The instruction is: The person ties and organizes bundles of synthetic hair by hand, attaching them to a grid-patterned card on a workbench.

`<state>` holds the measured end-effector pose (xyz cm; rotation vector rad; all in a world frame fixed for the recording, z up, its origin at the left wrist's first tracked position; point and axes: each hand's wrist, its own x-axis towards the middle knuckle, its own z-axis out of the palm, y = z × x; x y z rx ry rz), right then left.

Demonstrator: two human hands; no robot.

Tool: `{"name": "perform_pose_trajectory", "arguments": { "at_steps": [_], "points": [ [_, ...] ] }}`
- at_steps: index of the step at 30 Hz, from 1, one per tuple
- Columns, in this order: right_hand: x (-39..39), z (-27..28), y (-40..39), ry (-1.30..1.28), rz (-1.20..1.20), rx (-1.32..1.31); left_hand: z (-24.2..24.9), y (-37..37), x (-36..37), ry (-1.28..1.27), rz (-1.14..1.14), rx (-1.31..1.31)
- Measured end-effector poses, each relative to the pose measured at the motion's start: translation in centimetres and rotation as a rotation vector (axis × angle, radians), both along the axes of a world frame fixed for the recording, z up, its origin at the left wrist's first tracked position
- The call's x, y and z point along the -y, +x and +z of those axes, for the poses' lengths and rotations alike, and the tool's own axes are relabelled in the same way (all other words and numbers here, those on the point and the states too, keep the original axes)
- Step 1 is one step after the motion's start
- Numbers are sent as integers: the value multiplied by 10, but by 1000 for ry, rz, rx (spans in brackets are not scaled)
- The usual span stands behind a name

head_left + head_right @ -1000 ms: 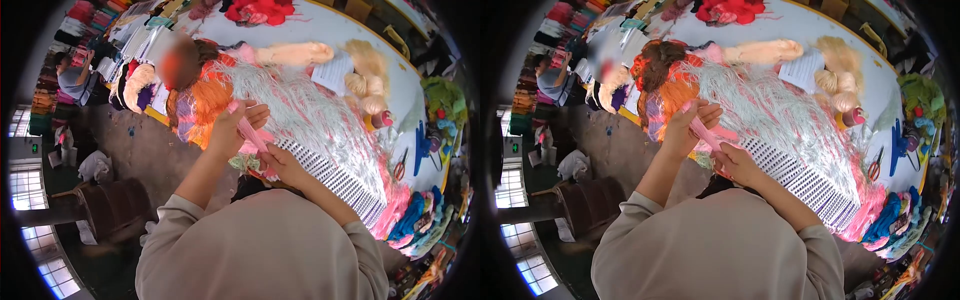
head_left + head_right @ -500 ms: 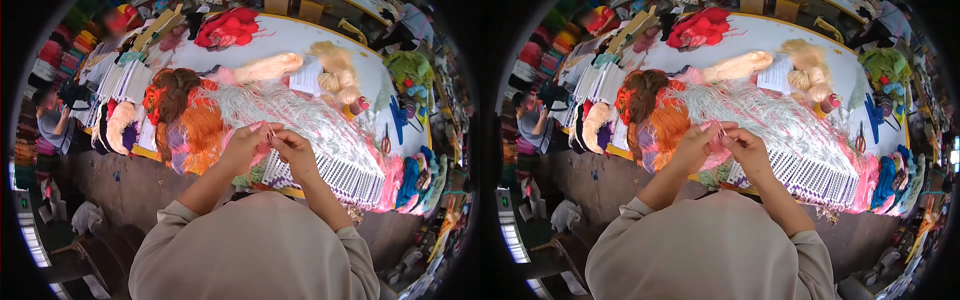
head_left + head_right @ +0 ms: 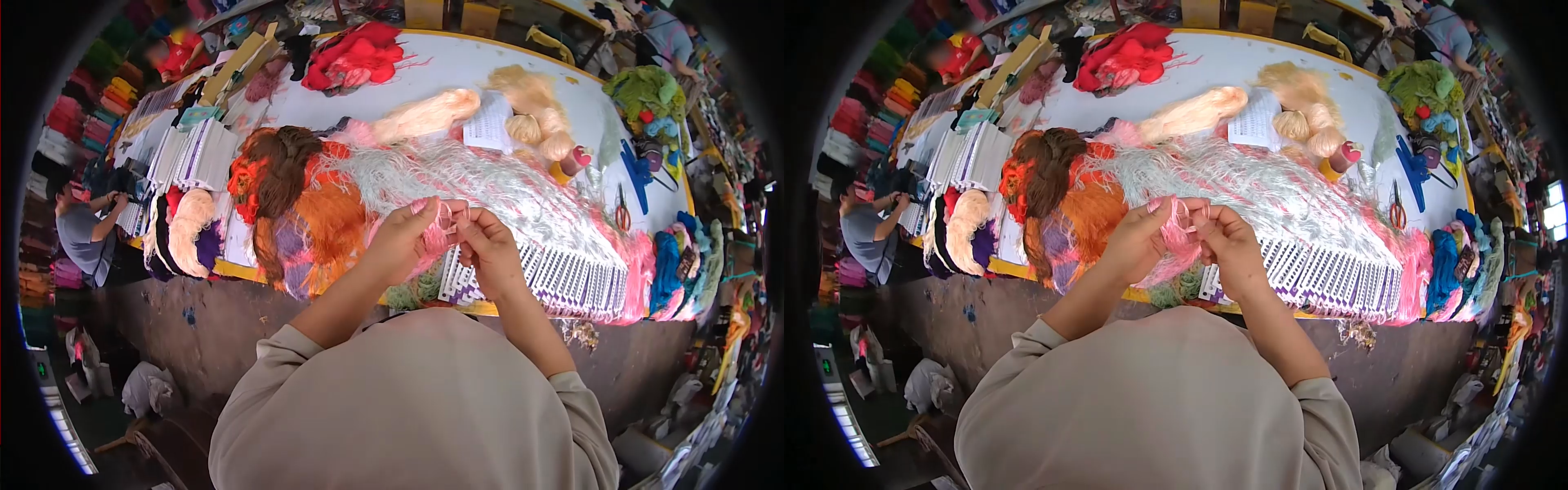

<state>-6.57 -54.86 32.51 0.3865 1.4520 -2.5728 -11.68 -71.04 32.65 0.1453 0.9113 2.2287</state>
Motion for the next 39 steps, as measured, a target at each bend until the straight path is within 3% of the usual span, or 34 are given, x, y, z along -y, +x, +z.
{"name": "perform_pose_trajectory", "arguments": {
  "at_steps": [2, 6, 8, 11, 15, 17, 18, 20, 28, 30, 34, 39],
  "points": [
    [4, 3, 0, 222, 5, -25, 2, 1, -3, -25, 8, -19],
    [-2, -2, -1, 222, 12, -21, -3, -1, -5, -31, 8, -60],
    [-6, -3, -2, -113, -46, 20, -9, -4, -5, -45, -2, -30],
    [-12, 3, -5, -233, -106, 103, -6, -5, -7, -1, 8, -49],
    [-19, -6, -5, -185, -58, 60, -9, -9, -12, 138, -77, -41],
    [-18, 2, -4, 85, 1, 69, -2, -7, -16, 81, -74, -8],
    [-19, -1, -4, 82, -2, 70, -2, -6, -18, 78, -77, -6],
    [-22, -8, -3, 364, 121, -67, -2, -5, -21, -29, -91, -82],
    [-31, -3, -4, 233, 66, -21, -7, -9, -27, 11, -69, -51],
    [-34, -3, -4, 32, 32, 25, -10, -9, -29, 21, -36, -32],
    [-39, -7, -5, -89, 29, 39, -11, -10, -30, -49, -4, 30],
    [-32, -8, -5, 277, 40, -38, 2, -4, -39, -70, -7, 0]
  ]
}}
